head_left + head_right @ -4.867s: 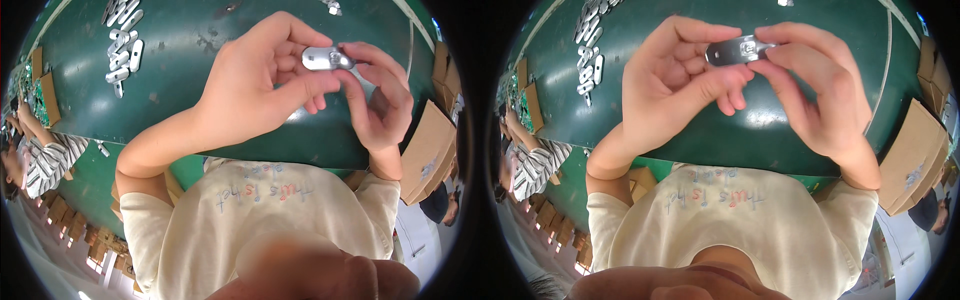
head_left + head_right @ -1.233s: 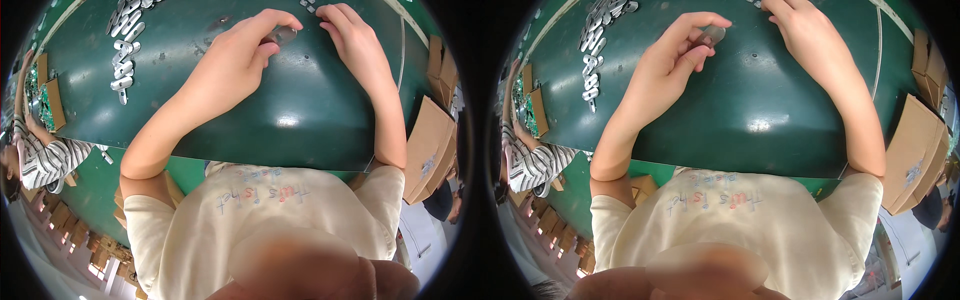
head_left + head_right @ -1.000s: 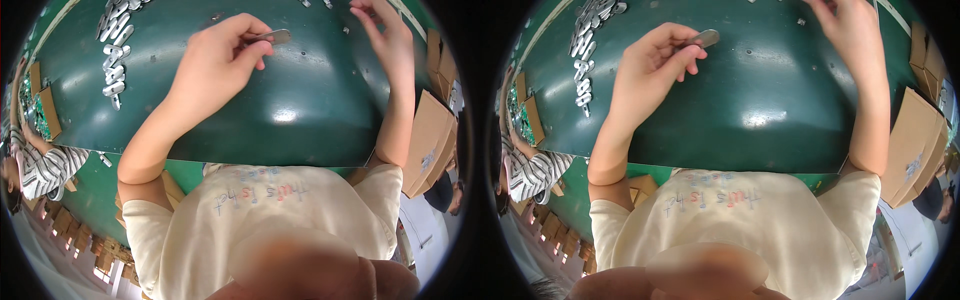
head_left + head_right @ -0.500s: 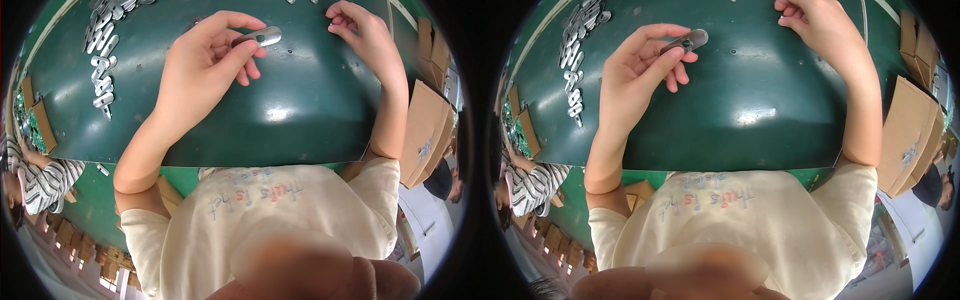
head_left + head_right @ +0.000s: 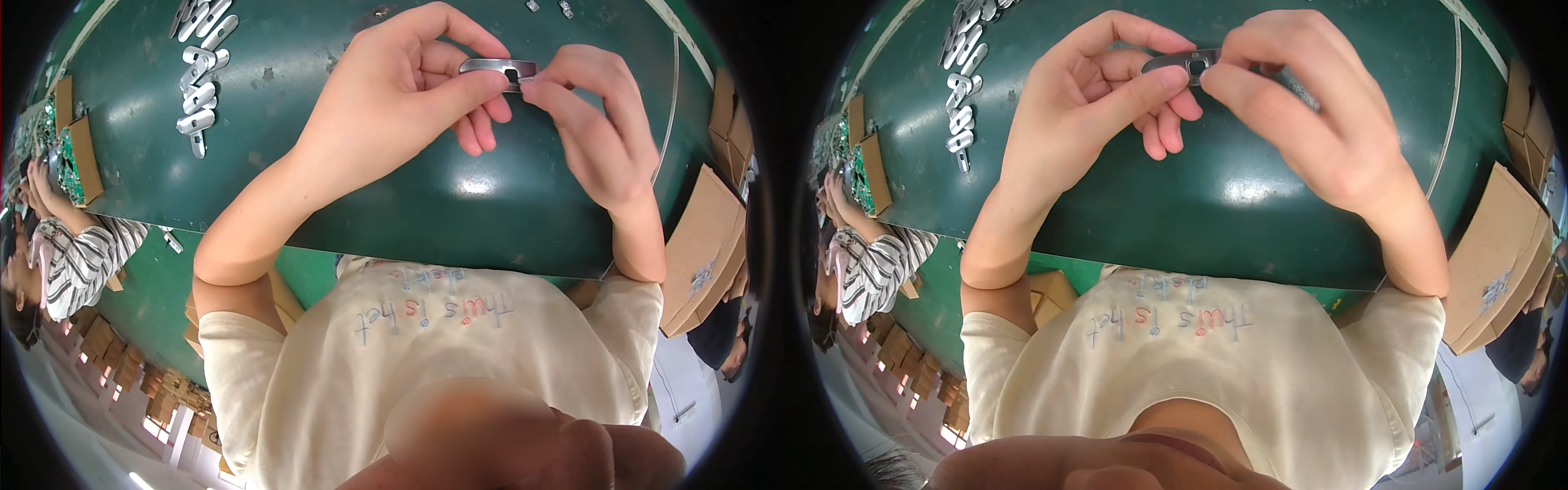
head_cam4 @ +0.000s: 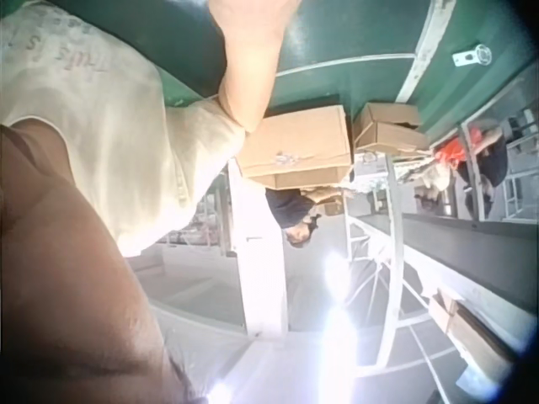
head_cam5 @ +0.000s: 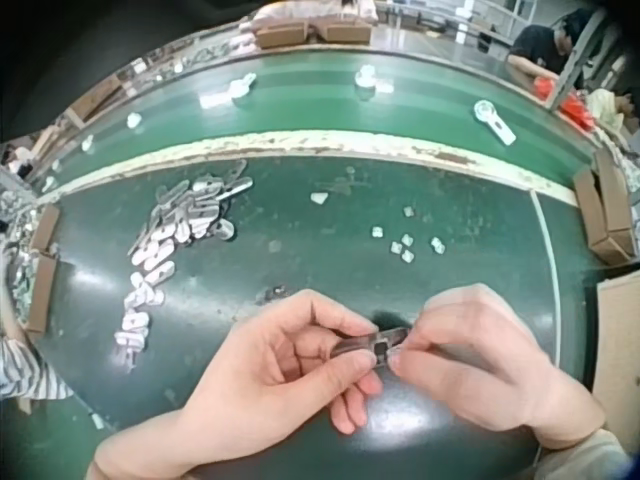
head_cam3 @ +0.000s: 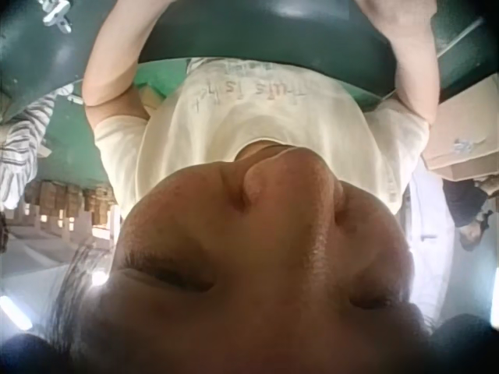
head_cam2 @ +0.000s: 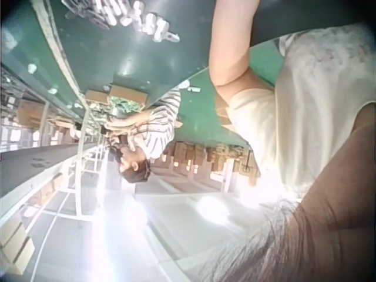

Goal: Assembling small metal and plastic components for a device on a factory assembly line.

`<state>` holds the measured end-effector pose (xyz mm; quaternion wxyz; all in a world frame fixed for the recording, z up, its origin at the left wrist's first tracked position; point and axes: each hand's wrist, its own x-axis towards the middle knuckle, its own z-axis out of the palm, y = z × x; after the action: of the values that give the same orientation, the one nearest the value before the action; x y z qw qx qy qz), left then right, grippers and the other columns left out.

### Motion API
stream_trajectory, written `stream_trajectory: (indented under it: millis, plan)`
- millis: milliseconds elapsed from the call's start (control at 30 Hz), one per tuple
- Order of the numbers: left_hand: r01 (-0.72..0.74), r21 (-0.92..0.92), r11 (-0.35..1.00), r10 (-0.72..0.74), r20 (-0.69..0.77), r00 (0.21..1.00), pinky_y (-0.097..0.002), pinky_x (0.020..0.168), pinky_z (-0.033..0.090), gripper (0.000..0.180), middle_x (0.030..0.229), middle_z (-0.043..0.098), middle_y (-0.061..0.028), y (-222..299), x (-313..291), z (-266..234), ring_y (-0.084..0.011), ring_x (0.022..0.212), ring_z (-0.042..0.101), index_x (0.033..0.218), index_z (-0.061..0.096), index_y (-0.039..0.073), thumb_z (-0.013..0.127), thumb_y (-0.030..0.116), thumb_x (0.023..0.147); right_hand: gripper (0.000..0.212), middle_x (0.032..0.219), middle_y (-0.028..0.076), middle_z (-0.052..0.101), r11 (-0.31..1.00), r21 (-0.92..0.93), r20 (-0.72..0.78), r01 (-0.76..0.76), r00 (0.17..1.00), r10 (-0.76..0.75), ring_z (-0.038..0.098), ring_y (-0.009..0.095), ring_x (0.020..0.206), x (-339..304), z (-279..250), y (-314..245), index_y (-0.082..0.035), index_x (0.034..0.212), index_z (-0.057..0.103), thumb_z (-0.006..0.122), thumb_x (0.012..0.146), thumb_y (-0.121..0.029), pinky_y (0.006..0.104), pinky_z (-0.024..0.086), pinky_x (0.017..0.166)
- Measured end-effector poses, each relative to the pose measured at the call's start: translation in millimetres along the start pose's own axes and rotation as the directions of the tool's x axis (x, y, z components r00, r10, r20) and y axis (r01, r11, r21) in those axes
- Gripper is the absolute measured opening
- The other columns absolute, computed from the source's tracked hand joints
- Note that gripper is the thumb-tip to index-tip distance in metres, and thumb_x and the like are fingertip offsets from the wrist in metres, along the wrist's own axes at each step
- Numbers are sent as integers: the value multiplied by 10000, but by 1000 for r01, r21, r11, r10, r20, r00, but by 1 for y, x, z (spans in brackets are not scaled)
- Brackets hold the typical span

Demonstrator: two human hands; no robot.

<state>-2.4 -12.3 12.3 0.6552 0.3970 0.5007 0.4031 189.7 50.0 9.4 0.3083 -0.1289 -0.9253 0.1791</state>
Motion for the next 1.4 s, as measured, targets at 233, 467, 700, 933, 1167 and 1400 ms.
stream_trajectory:
  millis: [233,467,700,933,1167,1400]
  plan:
    - [-31,-261,965,71,148,986,-302,634,491,210,846,631,-165,-10,-2,-5,-200,732,607,1003,528,-66,506,116,902,345,870,160,591,986,-125,-66,113,990,-122,580,300,783,-1,2,-2,64,865,621,665,523,75,342,499,634]
    - [-221,-159,962,239,109,965,-244,557,507,212,829,627,-177,-15,0,9,-161,647,608,1064,497,-73,531,-59,855,357,885,155,601,971,-204,-52,125,989,-139,584,315,801,-8,-5,-6,53,882,616,667,530,80,344,513,628]
    - [-131,-219,967,148,63,987,-251,543,523,274,849,640,-168,-6,0,3,-159,643,618,1056,503,-68,611,-64,804,313,939,172,599,992,97,-267,-85,958,108,579,271,861,2,-32,26,30,874,554,771,666,-56,302,470,748]
    - [-125,-196,973,138,54,989,-265,557,540,257,861,636,-177,-2,-6,6,-163,661,627,1031,533,-70,623,-65,790,622,1010,243,599,317,-682,-384,-659,691,612,585,343,949,43,-122,283,-66,1171,562,707,691,-433,396,456,839]
    - [-129,-229,965,140,31,990,-264,573,541,268,869,636,-173,-6,-3,0,-166,675,629,1059,529,-75,608,-50,804,539,886,188,640,504,-701,-97,-505,767,634,624,324,800,71,-83,256,-79,1186,474,697,714,-214,404,489,673]
    - [-154,-150,977,164,52,985,-291,761,539,284,842,618,-120,-4,1,-1,-152,702,637,1081,513,-92,594,-63,811,465,966,106,562,300,553,-215,-777,215,953,598,163,803,103,-49,2,-21,1273,382,569,850,-69,227,502,689]
